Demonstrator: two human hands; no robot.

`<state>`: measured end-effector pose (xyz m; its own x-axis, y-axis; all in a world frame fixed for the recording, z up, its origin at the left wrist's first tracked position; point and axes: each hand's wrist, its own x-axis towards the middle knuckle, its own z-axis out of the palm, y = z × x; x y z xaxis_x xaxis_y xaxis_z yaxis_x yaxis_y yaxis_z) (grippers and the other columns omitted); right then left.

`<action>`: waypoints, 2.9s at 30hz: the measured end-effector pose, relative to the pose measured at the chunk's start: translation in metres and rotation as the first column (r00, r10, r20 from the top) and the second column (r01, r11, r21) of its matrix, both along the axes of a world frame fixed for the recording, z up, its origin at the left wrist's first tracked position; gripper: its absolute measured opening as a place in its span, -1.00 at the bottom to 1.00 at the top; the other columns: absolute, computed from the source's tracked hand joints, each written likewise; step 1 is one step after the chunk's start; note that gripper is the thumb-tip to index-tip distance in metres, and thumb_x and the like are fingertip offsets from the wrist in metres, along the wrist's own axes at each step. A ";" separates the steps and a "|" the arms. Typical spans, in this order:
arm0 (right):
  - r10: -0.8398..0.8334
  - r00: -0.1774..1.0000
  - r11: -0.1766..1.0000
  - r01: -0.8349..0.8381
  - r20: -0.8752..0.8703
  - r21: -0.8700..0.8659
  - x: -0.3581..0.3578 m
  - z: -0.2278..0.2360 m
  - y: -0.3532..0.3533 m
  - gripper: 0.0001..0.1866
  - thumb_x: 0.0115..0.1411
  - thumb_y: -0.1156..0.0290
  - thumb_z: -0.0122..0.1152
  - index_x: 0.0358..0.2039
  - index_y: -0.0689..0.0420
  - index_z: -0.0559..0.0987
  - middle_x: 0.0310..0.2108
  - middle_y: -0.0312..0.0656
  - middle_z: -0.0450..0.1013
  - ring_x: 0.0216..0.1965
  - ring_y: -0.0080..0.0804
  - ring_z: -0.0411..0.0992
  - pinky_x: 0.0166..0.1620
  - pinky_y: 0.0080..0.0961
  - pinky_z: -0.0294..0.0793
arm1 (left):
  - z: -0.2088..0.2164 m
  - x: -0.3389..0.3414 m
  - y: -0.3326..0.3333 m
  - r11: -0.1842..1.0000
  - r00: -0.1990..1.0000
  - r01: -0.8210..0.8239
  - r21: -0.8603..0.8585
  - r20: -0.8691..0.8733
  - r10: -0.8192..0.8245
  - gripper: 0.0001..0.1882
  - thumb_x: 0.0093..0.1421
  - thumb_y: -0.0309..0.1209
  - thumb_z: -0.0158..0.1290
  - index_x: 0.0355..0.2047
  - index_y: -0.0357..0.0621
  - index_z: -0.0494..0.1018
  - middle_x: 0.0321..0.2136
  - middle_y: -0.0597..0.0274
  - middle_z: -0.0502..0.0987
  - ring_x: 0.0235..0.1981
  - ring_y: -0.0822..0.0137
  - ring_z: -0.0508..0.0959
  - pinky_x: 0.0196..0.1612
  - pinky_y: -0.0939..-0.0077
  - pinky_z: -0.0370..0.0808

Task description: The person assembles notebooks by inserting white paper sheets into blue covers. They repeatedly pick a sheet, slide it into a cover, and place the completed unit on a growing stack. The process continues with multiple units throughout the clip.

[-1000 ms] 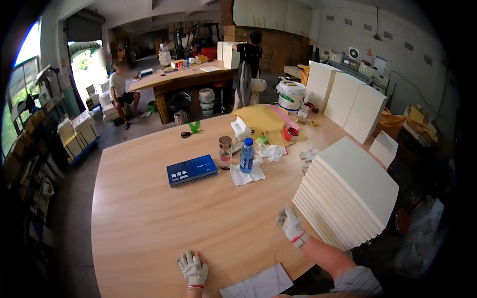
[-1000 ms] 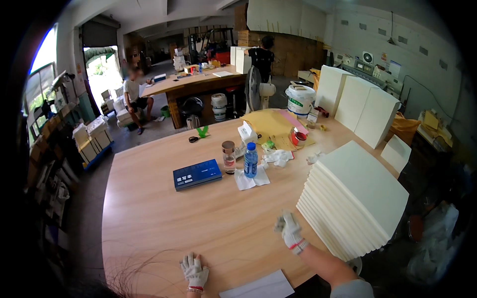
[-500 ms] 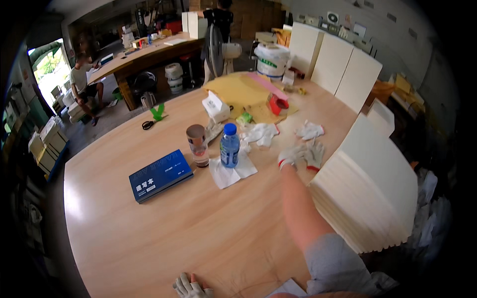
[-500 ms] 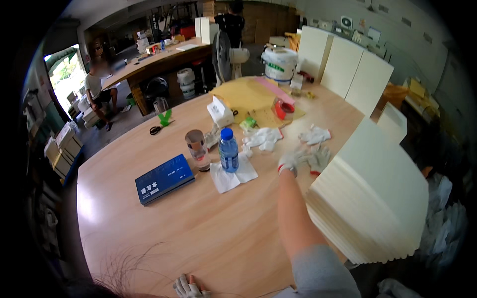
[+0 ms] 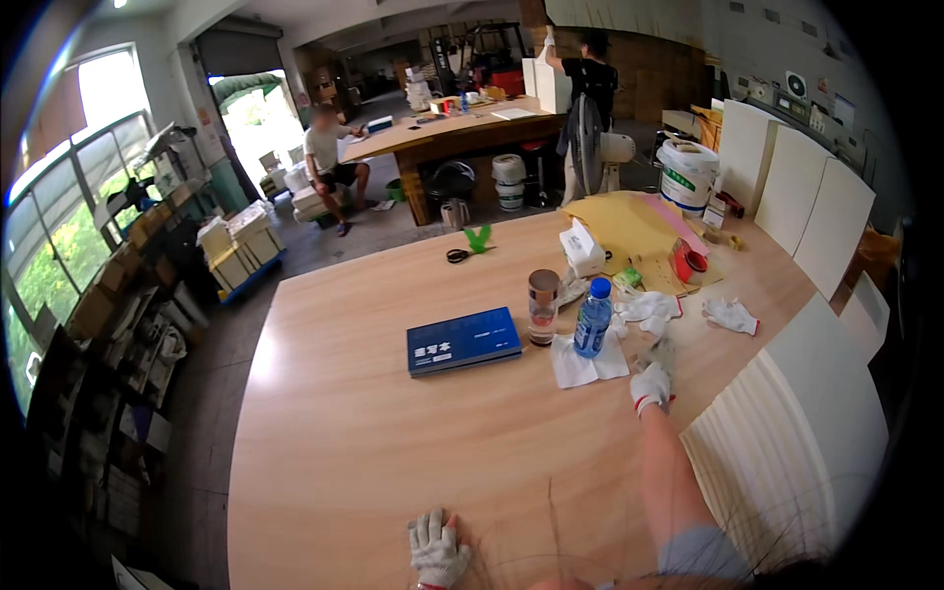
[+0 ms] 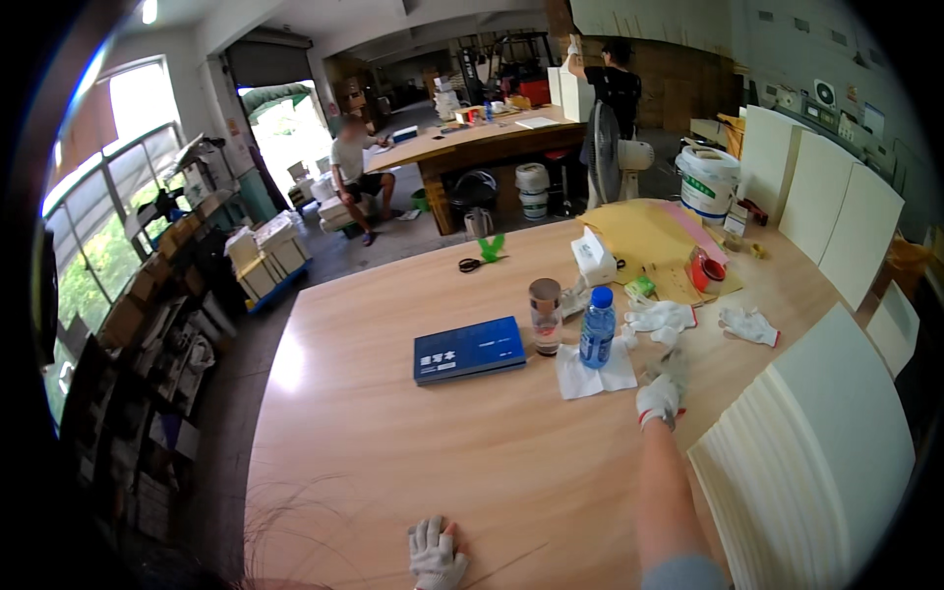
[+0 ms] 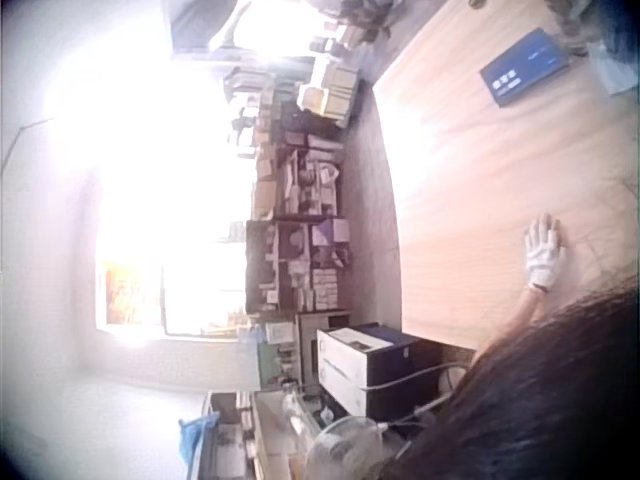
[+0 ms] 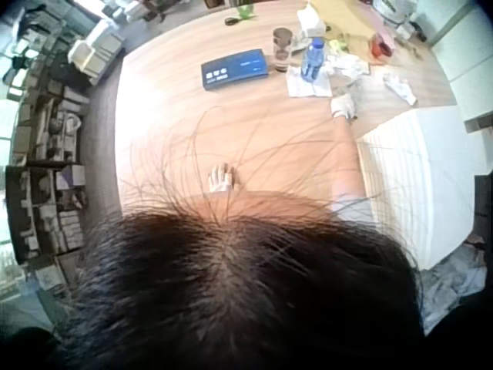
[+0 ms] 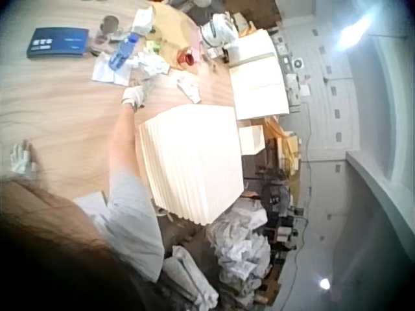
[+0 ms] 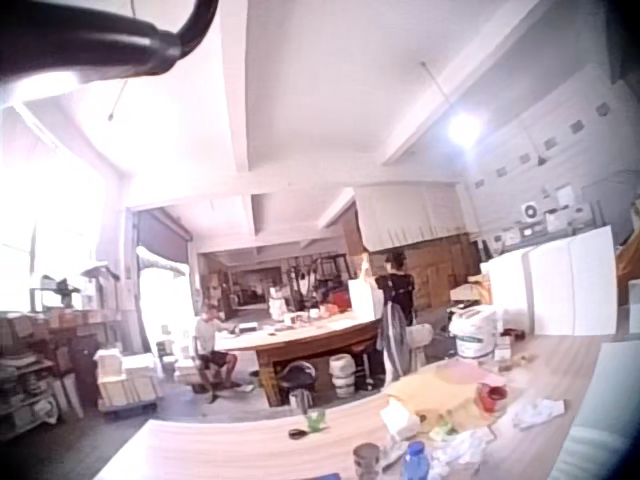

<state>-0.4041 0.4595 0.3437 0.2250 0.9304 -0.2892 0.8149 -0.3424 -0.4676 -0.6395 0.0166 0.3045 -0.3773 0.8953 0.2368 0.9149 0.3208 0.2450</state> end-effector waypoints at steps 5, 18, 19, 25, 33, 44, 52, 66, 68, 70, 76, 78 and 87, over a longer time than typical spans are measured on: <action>0.504 0.842 0.486 -0.458 0.190 0.744 0.003 -0.048 -0.095 -0.55 0.03 0.55 0.10 0.01 0.12 0.49 0.17 0.07 0.28 0.25 0.00 0.15 0.23 -0.30 0.20 | -0.031 -0.007 -0.006 0.998 0.998 0.000 0.055 -0.067 0.004 -0.45 -0.01 -0.32 0.11 0.05 -0.12 0.37 0.10 -0.09 0.34 0.15 -0.20 0.27 0.23 -0.27 0.09; 0.564 0.823 0.679 -0.509 0.068 0.529 0.226 -0.073 -0.369 -0.78 -0.05 0.36 0.19 -0.35 0.12 0.51 -0.38 0.01 0.50 -0.29 -0.02 0.47 -0.25 -0.14 0.43 | -0.040 0.014 -0.096 0.954 0.977 -0.033 0.299 0.209 -0.032 -0.85 0.10 -0.43 0.09 -0.31 -0.18 0.51 -0.11 0.12 0.52 -0.02 0.07 0.45 0.05 0.27 0.39; 0.572 0.817 0.676 -0.524 0.080 0.519 0.234 -0.077 -0.369 -0.76 -0.06 0.35 0.20 -0.34 0.13 0.51 -0.38 0.00 0.50 -0.30 -0.02 0.47 -0.25 -0.17 0.44 | -0.041 0.016 -0.107 0.946 0.956 -0.053 0.320 0.291 -0.045 -0.86 0.13 -0.43 0.06 -0.31 -0.19 0.51 -0.14 0.11 0.53 -0.05 0.08 0.47 0.03 0.28 0.40; 0.608 0.788 0.527 -0.306 -0.100 0.793 0.248 -0.040 -0.409 -0.78 0.11 0.35 0.22 -0.26 0.17 0.52 -0.33 -0.02 0.50 -0.29 -0.06 0.48 -0.20 -0.25 0.47 | -0.048 0.062 -0.203 0.941 0.919 -0.090 0.326 0.390 -0.047 -0.77 0.24 -0.34 -0.01 -0.20 -0.18 0.53 -0.23 0.08 0.54 -0.12 0.10 0.48 0.01 0.32 0.39; 0.752 0.615 0.564 -0.413 -0.238 0.715 0.236 -0.081 -0.441 -0.74 0.24 0.26 0.11 -0.17 0.17 0.53 -0.25 -0.02 0.54 -0.20 -0.07 0.51 -0.15 -0.31 0.48 | -0.045 0.107 -0.249 0.937 0.850 -0.168 0.307 0.526 -0.020 -0.65 0.26 -0.37 -0.04 0.02 -0.25 0.41 -0.05 -0.02 0.48 0.07 0.09 0.38 0.09 0.28 0.35; 0.408 0.197 0.894 -0.287 -0.892 0.345 0.283 -0.058 -0.476 -0.77 0.32 0.39 0.00 -0.08 0.20 0.47 -0.35 -0.31 0.43 -0.46 -0.69 0.34 -0.42 -0.71 0.40 | 0.051 0.107 -0.145 0.946 0.875 -0.129 0.298 0.484 -0.033 -0.63 0.23 -0.46 -0.03 0.05 -0.30 0.35 -0.14 0.09 0.51 -0.16 0.37 0.50 -0.08 0.52 0.44; 0.590 0.141 0.804 -0.188 -0.795 0.564 0.335 -0.019 -0.469 -0.76 0.32 0.43 -0.03 -0.06 0.25 0.44 -0.30 -0.30 0.42 -0.38 -0.68 0.35 -0.32 -0.69 0.45 | 0.214 0.320 0.000 0.634 0.645 0.619 0.463 0.161 -0.747 -0.73 0.19 -0.36 0.10 -0.11 -0.12 0.47 -0.22 0.20 0.53 -0.23 0.23 0.54 -0.15 0.39 0.46; 0.357 0.305 0.918 0.061 -0.883 0.392 0.432 -0.059 -0.501 -0.74 0.30 0.44 0.03 -0.05 0.27 0.48 -0.27 -0.16 0.51 -0.35 -0.60 0.44 -0.29 -0.64 0.52 | 0.289 0.435 0.127 0.295 0.188 0.955 0.023 -0.816 -0.546 -0.64 0.08 -0.03 0.14 -0.37 -0.07 0.52 -0.26 0.15 0.54 -0.23 0.07 0.55 -0.27 0.22 0.50; 0.328 0.267 0.935 0.043 -0.906 0.351 0.428 -0.072 -0.495 -0.75 0.30 0.44 0.03 -0.05 0.25 0.48 -0.26 -0.17 0.51 -0.34 -0.59 0.45 -0.27 -0.63 0.54 | 0.284 0.434 0.119 0.417 0.293 0.905 0.082 -0.832 -0.471 -0.67 0.10 -0.06 0.11 -0.45 -0.08 0.51 -0.36 0.19 0.56 -0.32 0.10 0.56 -0.38 0.25 0.50; 0.341 0.249 0.935 0.008 -0.906 0.354 0.419 -0.072 -0.495 -0.74 0.30 0.44 0.04 -0.04 0.24 0.48 -0.27 -0.18 0.51 -0.36 -0.60 0.45 -0.28 -0.61 0.54 | 0.281 0.440 0.111 0.583 0.532 0.795 0.168 -0.656 -0.536 -0.66 0.12 -0.06 0.08 -0.44 -0.10 0.51 -0.37 0.18 0.56 -0.34 0.07 0.56 -0.42 0.23 0.49; 0.320 0.250 0.943 0.011 -0.914 0.333 0.414 -0.068 -0.502 -0.76 0.30 0.45 0.03 -0.07 0.26 0.47 -0.32 -0.17 0.50 -0.41 -0.58 0.45 -0.35 -0.61 0.56 | 0.292 0.472 0.109 0.750 0.148 0.582 0.315 0.866 -0.478 -0.47 0.30 -0.01 -0.14 -0.09 -0.31 0.38 -0.15 0.05 0.50 -0.17 0.19 0.56 -0.11 0.31 0.52; 0.307 0.260 0.949 -0.019 -0.915 0.313 0.412 -0.070 -0.504 -0.76 0.30 0.45 0.02 -0.06 0.25 0.46 -0.31 -0.16 0.50 -0.40 -0.58 0.45 -0.35 -0.60 0.56 | 0.278 0.470 0.139 0.787 -0.541 0.517 0.336 0.841 -0.003 -0.36 0.30 -0.02 -0.11 0.09 -0.40 0.13 0.04 -0.09 0.35 -0.02 0.16 0.47 0.10 0.34 0.45; 0.356 0.220 0.934 -0.053 -0.908 0.353 0.406 -0.054 -0.509 -0.74 0.30 0.43 0.02 -0.03 0.25 0.45 -0.31 -0.18 0.50 -0.41 -0.57 0.46 -0.34 -0.58 0.57 | 0.254 0.468 0.178 0.906 -0.615 0.148 0.398 0.754 -0.231 -0.66 0.24 -0.39 -0.14 0.00 -0.26 0.22 -0.09 -0.07 0.40 0.00 0.12 0.45 0.05 0.39 0.49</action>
